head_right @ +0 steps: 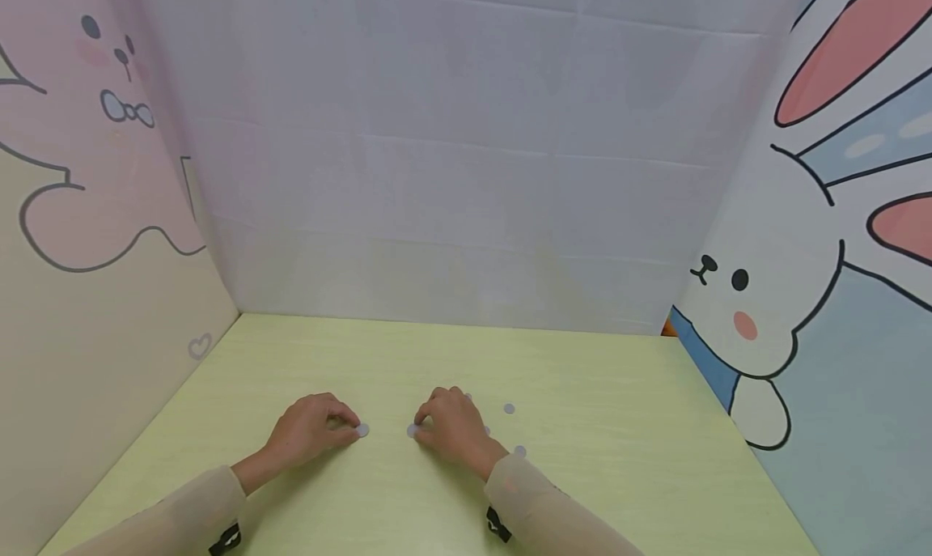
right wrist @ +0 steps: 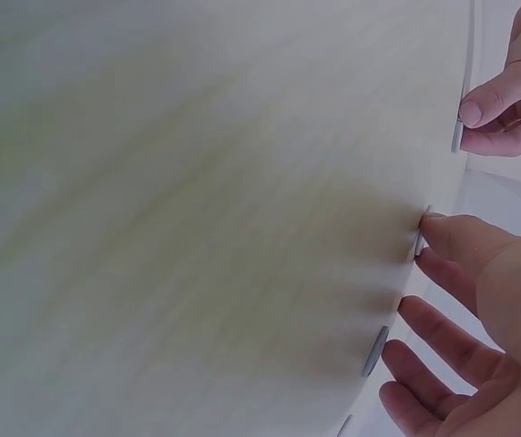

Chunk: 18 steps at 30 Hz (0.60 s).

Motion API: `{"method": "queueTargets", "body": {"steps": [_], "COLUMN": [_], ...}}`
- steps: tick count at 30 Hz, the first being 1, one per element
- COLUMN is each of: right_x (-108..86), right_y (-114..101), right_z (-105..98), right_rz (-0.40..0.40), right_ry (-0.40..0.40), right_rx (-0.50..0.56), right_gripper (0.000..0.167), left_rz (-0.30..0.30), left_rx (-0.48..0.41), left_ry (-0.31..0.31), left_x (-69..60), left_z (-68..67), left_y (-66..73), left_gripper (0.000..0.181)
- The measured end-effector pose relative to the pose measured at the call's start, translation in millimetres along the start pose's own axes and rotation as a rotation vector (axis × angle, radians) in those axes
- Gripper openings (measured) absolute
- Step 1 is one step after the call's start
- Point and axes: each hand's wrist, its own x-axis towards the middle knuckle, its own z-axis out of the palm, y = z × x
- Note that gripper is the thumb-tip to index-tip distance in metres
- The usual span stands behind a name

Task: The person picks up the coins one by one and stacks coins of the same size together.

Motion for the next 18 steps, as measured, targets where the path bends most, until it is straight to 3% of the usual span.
{"method": "queueTargets", "body": {"steps": [10,18], "right_x": [0.8,1.6], "right_y": [0.9,1.0], "right_z": [-0.5,-2.3], "right_rz": [-0.01,-0.021], "right_ry": [0.002,0.0], "right_rx": [-0.016,-0.018], "right_gripper": [0.008,0.009], "left_rz": [0.002,0.055], "left_rx": [-0.009,0.029], "left_ry": [-0.008,-0.009], "left_x": [-0.2,7.7], "left_z": [-2.8,2.5], "left_y": [1.9,14.9], "left_gripper": [0.011,0.017]}}
